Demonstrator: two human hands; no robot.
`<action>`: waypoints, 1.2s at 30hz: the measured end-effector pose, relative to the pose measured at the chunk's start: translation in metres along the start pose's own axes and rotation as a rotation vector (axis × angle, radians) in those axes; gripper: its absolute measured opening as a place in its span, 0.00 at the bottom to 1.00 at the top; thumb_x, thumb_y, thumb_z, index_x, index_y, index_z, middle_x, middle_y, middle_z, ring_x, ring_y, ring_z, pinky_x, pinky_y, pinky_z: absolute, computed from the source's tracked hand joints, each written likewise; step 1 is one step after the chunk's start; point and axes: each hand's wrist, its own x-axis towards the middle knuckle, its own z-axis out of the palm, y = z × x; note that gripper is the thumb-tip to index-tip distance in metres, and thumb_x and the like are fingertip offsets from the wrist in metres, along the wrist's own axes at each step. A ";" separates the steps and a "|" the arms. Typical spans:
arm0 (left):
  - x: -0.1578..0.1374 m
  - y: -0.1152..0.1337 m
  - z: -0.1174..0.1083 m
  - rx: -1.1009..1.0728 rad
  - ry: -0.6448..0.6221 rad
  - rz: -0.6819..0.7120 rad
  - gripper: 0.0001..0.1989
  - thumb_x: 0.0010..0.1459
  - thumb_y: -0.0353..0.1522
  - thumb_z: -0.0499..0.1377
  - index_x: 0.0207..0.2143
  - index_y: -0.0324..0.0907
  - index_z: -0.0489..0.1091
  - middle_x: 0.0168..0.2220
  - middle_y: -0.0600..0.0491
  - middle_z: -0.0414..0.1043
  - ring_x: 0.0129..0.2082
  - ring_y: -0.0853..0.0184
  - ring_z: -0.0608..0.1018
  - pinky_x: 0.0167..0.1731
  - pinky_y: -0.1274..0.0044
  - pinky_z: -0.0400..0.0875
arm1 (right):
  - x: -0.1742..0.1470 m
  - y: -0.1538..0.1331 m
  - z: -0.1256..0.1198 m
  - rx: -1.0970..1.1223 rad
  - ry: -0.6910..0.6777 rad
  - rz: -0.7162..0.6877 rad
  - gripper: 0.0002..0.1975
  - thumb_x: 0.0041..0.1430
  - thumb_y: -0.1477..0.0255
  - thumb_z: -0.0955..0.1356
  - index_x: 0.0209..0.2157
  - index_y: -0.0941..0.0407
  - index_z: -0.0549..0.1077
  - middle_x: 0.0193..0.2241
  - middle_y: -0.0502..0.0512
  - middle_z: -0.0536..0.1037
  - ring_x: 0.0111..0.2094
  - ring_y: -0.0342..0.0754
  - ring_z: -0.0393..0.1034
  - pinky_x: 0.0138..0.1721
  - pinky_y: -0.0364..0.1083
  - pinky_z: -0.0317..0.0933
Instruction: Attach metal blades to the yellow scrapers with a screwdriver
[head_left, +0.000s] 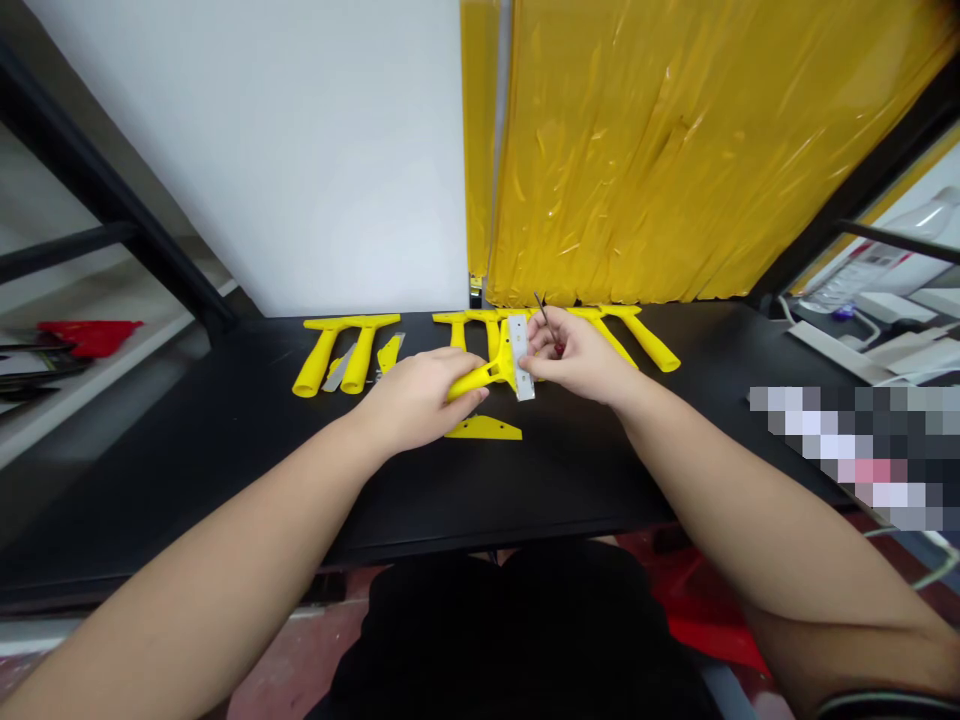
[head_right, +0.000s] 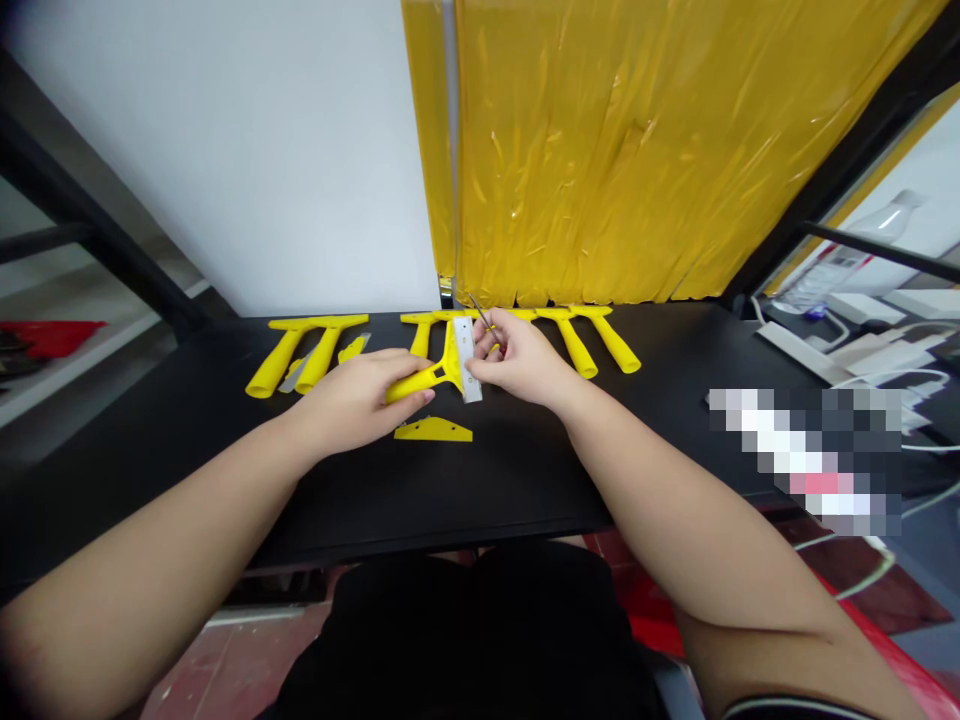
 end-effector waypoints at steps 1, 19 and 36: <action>0.000 0.000 0.000 0.001 -0.002 -0.001 0.20 0.70 0.44 0.55 0.55 0.42 0.75 0.46 0.45 0.78 0.45 0.56 0.80 0.44 0.66 0.72 | 0.000 0.000 -0.001 -0.008 -0.004 -0.008 0.17 0.46 0.75 0.75 0.37 0.53 0.68 0.29 0.47 0.74 0.29 0.43 0.69 0.32 0.45 0.67; -0.003 -0.002 0.000 0.028 0.001 0.075 0.20 0.72 0.43 0.54 0.56 0.43 0.75 0.48 0.45 0.80 0.46 0.56 0.81 0.45 0.67 0.74 | 0.000 0.001 -0.003 -0.005 -0.073 0.123 0.09 0.46 0.73 0.75 0.27 0.55 0.71 0.23 0.49 0.75 0.26 0.44 0.68 0.30 0.45 0.61; -0.003 0.001 -0.004 -0.031 -0.012 0.076 0.21 0.70 0.41 0.56 0.62 0.45 0.68 0.48 0.48 0.81 0.43 0.59 0.82 0.40 0.70 0.72 | -0.001 -0.005 -0.008 0.034 -0.177 0.094 0.08 0.49 0.72 0.76 0.28 0.56 0.74 0.24 0.48 0.76 0.25 0.43 0.66 0.29 0.44 0.60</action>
